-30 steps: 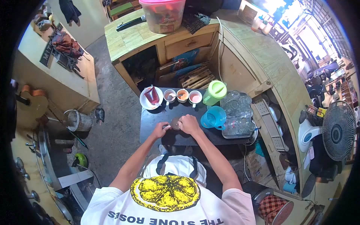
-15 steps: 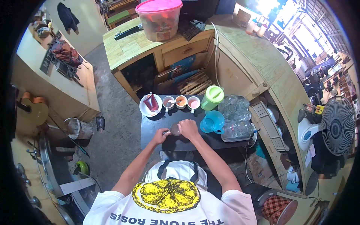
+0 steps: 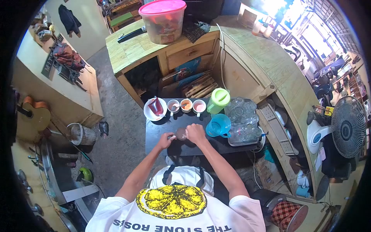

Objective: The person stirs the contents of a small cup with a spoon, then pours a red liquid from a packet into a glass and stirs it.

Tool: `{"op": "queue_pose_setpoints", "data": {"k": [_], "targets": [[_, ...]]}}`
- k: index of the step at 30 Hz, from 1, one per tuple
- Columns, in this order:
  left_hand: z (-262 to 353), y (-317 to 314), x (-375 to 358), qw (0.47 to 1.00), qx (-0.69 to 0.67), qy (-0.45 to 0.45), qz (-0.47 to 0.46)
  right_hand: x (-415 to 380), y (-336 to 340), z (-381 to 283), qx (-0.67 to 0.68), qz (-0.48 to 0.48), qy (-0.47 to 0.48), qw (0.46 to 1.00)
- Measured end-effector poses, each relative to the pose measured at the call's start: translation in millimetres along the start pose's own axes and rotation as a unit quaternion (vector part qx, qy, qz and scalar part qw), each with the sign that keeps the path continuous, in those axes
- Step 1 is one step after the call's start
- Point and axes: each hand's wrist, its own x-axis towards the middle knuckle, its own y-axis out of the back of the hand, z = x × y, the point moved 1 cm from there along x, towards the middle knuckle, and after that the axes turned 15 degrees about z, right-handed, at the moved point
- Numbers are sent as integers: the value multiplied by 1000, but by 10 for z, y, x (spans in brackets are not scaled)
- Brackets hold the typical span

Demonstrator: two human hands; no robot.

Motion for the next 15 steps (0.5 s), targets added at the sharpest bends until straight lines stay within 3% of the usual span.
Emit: {"op": "queue_pose_setpoints", "data": {"k": [3, 6, 12, 15], "targets": [[-31, -10, 7, 1000, -2, -3, 2, -18, -7, 12, 58, -29, 40, 997], [-99, -32, 20, 1000, 6, -6, -1, -12, -40, -7, 76, 8, 27, 997], [-52, -10, 25, 1000, 2, -10, -7, 6, 13, -13, -26, -6, -19, 999], [-42, 12, 25, 1000, 13, -9, -3, -19, -25, -1, 54, -13, -5, 998]]}}
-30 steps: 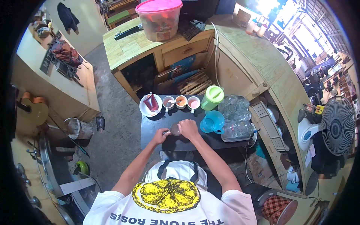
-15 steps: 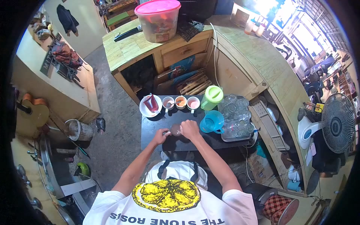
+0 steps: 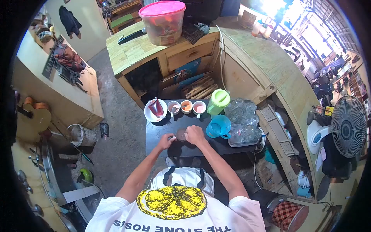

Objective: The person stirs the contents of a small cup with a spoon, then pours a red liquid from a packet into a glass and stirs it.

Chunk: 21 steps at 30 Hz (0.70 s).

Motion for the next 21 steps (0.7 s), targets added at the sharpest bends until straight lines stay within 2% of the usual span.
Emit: {"op": "queue_pose_setpoints", "data": {"k": [3, 6, 9, 15, 18, 21], "targets": [[-37, -37, 19, 1000, -8, -1, -2, -3, 18, -37, 27, 53, -12, 998], [-69, -44, 1, 1000, -14, 2, 0, 40, 29, -14, -53, 72, 10, 996], [15, -8, -12, 1000, -15, 5, -6, 26, -34, 29, -84, 33, 12, 996], [36, 6, -8, 1000, -8, -3, 2, 30, -63, -36, -20, 47, 55, 997], [14, -8, -4, 1000, -16, 0, -1, 68, -44, -46, -41, 83, 45, 995], [31, 1, -14, 1000, -14, -4, 0, 64, -38, -19, -90, 39, 52, 994]]}}
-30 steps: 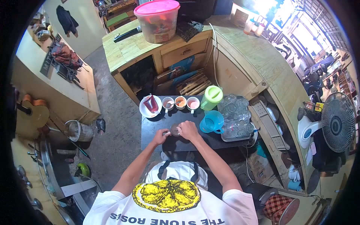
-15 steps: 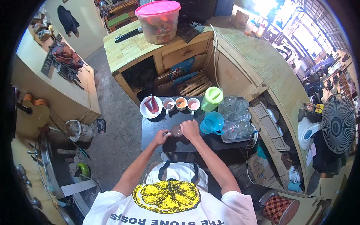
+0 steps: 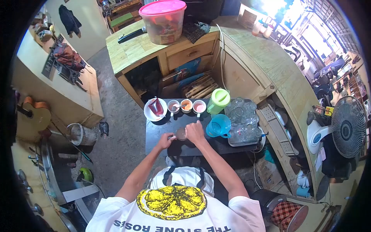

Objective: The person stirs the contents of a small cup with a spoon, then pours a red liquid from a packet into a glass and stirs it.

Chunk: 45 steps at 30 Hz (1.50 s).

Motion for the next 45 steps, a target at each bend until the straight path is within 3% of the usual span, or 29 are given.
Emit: {"op": "queue_pose_setpoints", "data": {"k": [3, 6, 9, 12, 15, 18, 21, 24, 27, 30, 36, 42, 45], "targets": [[33, 7, 5, 1000, 5, 1, 0, -32, -26, -5, 25, -36, 5, 999], [-1, -11, 13, 1000, 6, -1, 0, -43, -33, -22, 85, 7, -6, 996], [-8, -3, -4, 1000, 9, 8, 3, -35, -42, -28, 40, 46, -16, 998], [28, 6, -13, 1000, 8, 13, 2, -46, -20, -29, -17, -16, -9, 1000], [23, 1, 3, 1000, 10, 10, 3, -70, -48, -49, 37, -27, 8, 999], [-1, -3, 19, 1000, 1, 12, 1, -55, 4, -113, 56, 69, 32, 996], [-26, -12, -3, 1000, -4, 9, 2, -49, -2, -113, 10, 55, 40, 998], [36, 15, 3, 1000, -1, 10, 1, -35, 55, -118, -36, -35, 29, 998], [-14, -13, 8, 1000, -1, 6, -1, -28, 11, -93, 42, -26, 24, 999], [-77, -30, 29, 1000, 3, 3, -1, -9, 23, -99, 62, 46, -24, 997], [-87, -38, 17, 1000, -2, 7, -2, -44, -10, -30, -7, -12, -24, 1000], [-15, -3, 9, 1000, 7, 12, -3, -11, 56, -98, 81, 35, -106, 991], [-43, -18, 10, 1000, 3, 8, 1, 36, 43, -59, 18, 23, -65, 997]]}}
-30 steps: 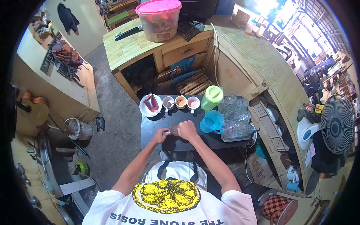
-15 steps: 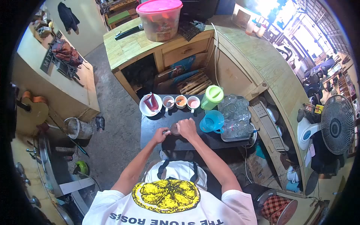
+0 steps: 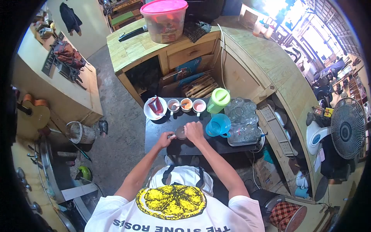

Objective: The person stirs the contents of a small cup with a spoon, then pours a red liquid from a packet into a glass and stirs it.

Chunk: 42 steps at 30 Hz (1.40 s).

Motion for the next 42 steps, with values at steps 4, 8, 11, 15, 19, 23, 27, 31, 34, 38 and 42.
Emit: {"op": "queue_pose_setpoints", "data": {"k": [4, 8, 11, 15, 19, 23, 27, 31, 34, 38, 42], "targets": [[15, 8, 3, 1000, 2, -1, -3, -42, -12, 9, -16, -38, 4, 999], [73, 31, -11, 1000, 1, -5, -3, -75, -39, -13, 67, -25, -62, 996], [-37, -17, -2, 1000, -2, -15, 7, -18, -27, -1, 27, -6, -38, 999], [20, -1, -8, 1000, 6, -10, 0, -38, 19, -5, -38, -34, 12, 999], [-60, -17, -1, 1000, 9, -14, 5, -43, 13, -19, 66, -38, -14, 997], [-156, -60, 12, 1000, -7, -5, 2, 10, 26, -26, 0, -35, 0, 999], [-44, -18, 9, 1000, -5, 1, -3, -45, 0, 30, -8, -81, 1, 997], [-12, -14, 5, 1000, 9, -11, 8, -45, -9, 36, 89, -47, 6, 995], [24, 8, -17, 1000, 1, -6, 7, -27, -37, 38, 33, -22, 19, 999], [22, -4, -10, 1000, 6, -1, 10, -71, -68, 54, -10, -48, 36, 998], [57, 25, -15, 1000, -5, 1, 2, -23, 4, 21, 97, -76, 47, 991]]}}
